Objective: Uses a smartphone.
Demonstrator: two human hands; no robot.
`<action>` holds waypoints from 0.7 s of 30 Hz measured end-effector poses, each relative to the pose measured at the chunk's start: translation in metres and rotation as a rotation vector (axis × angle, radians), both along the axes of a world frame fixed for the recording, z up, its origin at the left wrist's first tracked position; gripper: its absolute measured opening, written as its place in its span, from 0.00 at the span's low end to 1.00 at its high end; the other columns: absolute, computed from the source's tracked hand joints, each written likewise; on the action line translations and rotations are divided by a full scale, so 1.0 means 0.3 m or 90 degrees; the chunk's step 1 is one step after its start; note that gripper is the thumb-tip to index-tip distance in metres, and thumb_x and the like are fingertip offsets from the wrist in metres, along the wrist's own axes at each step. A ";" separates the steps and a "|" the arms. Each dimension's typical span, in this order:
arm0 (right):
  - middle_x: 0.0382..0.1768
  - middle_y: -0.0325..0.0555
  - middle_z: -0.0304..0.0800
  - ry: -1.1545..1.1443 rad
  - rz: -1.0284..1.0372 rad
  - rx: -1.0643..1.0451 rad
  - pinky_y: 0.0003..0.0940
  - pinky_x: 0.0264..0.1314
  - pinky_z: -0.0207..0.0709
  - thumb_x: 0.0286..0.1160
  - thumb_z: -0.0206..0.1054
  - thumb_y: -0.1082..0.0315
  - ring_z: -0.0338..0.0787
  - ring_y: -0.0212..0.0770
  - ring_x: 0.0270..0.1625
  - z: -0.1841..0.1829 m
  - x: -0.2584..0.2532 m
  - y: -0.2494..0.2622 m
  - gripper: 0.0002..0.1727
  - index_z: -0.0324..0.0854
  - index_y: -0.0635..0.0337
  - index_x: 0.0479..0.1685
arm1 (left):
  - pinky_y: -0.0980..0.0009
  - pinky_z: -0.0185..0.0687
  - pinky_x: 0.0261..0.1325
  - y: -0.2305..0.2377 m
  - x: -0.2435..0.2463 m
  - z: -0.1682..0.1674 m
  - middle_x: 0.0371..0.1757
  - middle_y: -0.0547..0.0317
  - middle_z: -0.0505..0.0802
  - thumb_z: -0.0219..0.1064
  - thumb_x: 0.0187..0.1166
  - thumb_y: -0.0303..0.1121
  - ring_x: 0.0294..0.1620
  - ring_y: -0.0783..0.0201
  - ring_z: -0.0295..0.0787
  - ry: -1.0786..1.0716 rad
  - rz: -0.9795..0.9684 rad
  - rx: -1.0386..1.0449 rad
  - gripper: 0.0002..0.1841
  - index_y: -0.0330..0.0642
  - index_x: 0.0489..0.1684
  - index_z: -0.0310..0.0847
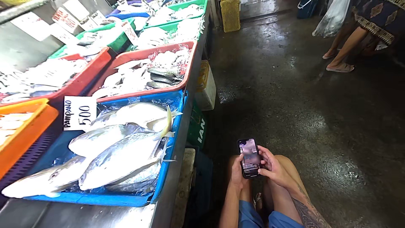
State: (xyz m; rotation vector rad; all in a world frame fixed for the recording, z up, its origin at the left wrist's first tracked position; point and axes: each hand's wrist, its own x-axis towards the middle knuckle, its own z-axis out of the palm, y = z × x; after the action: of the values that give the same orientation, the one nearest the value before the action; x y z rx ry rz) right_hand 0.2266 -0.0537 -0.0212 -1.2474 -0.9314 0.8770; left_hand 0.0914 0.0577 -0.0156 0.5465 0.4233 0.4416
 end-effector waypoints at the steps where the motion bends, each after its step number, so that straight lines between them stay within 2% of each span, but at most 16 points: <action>1: 0.70 0.52 0.79 -0.001 -0.001 -0.001 0.34 0.65 0.85 0.55 0.74 0.70 0.86 0.41 0.67 0.001 0.000 0.000 0.52 0.52 0.68 0.89 | 0.57 0.92 0.56 -0.001 0.000 0.001 0.54 0.46 0.94 0.45 0.87 0.48 0.53 0.55 0.95 0.001 0.001 -0.002 0.25 0.40 0.65 0.77; 11: 0.70 0.53 0.80 -0.004 -0.006 -0.002 0.33 0.66 0.85 0.56 0.74 0.69 0.86 0.40 0.67 0.001 0.000 -0.001 0.52 0.53 0.68 0.88 | 0.58 0.92 0.55 -0.005 0.002 0.011 0.52 0.45 0.95 0.40 0.89 0.43 0.51 0.55 0.95 0.030 0.012 -0.013 0.24 0.38 0.64 0.76; 21: 0.70 0.53 0.79 0.011 -0.002 0.001 0.33 0.66 0.85 0.57 0.73 0.71 0.86 0.40 0.66 0.002 -0.002 0.000 0.51 0.52 0.68 0.89 | 0.58 0.92 0.55 -0.002 0.001 0.010 0.51 0.45 0.95 0.41 0.88 0.42 0.51 0.54 0.95 0.024 0.007 -0.024 0.23 0.38 0.62 0.78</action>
State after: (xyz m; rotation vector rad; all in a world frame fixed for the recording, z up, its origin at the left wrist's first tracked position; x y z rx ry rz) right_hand 0.2259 -0.0539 -0.0205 -1.2384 -0.9164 0.8826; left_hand 0.0917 0.0570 -0.0127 0.5170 0.4695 0.4338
